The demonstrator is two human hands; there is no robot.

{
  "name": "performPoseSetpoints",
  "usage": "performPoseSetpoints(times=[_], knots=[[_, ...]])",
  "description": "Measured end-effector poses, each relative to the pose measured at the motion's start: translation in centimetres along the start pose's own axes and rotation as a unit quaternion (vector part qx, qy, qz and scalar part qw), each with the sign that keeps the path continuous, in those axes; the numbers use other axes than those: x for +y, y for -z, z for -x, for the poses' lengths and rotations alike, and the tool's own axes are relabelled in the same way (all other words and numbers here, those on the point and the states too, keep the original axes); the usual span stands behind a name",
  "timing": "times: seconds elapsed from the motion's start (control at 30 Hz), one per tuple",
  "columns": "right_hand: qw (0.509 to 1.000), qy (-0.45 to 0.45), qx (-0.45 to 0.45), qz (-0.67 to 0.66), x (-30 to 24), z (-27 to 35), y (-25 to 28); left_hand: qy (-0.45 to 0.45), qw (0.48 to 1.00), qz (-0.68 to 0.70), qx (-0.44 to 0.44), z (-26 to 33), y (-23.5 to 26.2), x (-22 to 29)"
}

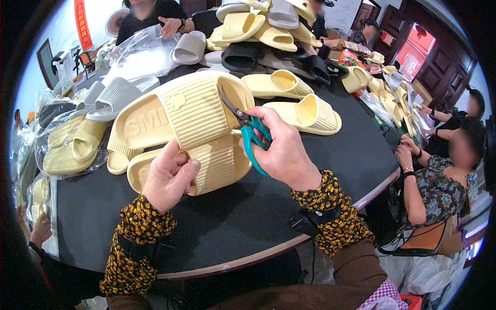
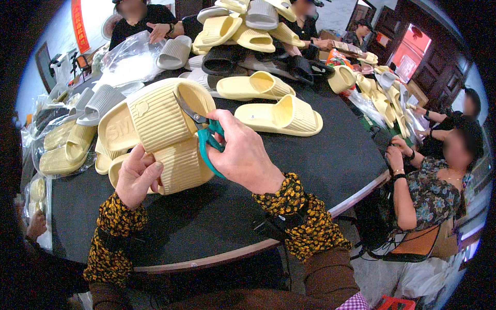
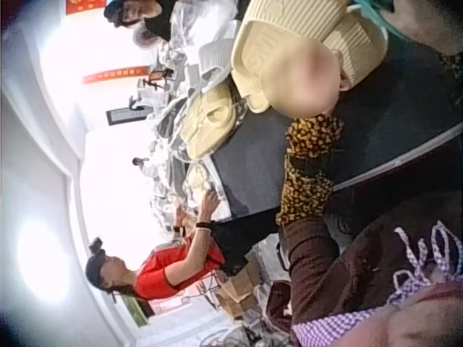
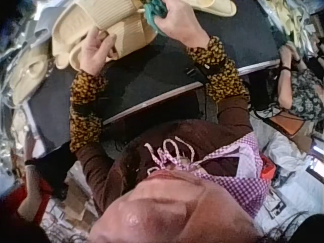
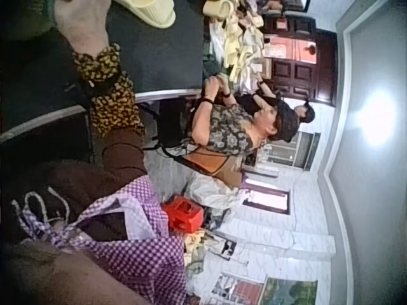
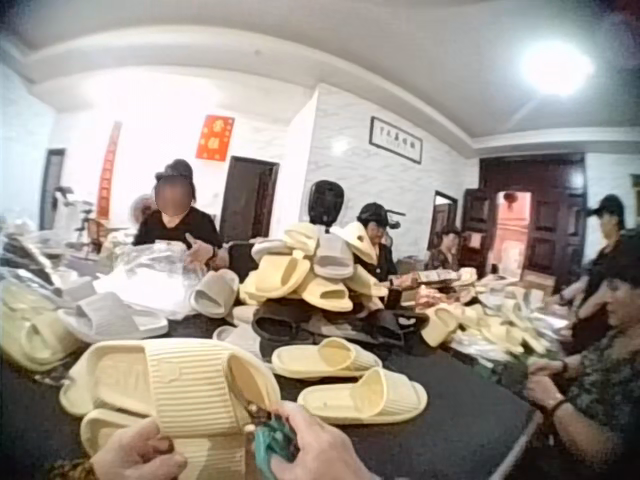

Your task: Trimming excess material or loose threads from foam sandals using a pair of snips.

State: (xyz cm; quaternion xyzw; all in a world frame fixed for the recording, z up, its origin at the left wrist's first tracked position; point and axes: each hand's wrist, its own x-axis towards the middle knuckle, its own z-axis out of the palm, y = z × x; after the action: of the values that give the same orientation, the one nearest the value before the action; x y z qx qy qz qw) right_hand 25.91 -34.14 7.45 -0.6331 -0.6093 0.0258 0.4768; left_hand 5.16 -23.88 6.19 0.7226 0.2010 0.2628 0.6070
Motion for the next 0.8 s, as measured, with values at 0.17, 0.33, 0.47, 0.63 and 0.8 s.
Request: performPoseSetpoints(times=[0.17,0.33,0.47,0.63,0.8], knots=[[1.0,0.0,-0.005,0.01,-0.03,0.0,0.15,-0.01,1.0,0.006,0.0,-0.09,-0.17,0.07],[1.0,-0.003,-0.007,0.016,0.0,0.0,0.08,-0.012,1.0,-0.021,-0.017,-0.08,0.11,-0.22],[1.0,-0.006,-0.008,0.018,0.05,0.03,0.15,-0.019,1.0,-0.015,-0.017,-0.12,-0.1,-0.2],[1.0,-0.005,-0.01,0.005,0.19,-0.02,0.15,-0.031,0.999,-0.016,-0.019,-0.03,-0.09,-0.27],[1.0,0.0,-0.008,0.029,0.39,0.1,0.17,-0.013,1.0,-0.007,-0.018,-0.08,-0.17,-0.01]])
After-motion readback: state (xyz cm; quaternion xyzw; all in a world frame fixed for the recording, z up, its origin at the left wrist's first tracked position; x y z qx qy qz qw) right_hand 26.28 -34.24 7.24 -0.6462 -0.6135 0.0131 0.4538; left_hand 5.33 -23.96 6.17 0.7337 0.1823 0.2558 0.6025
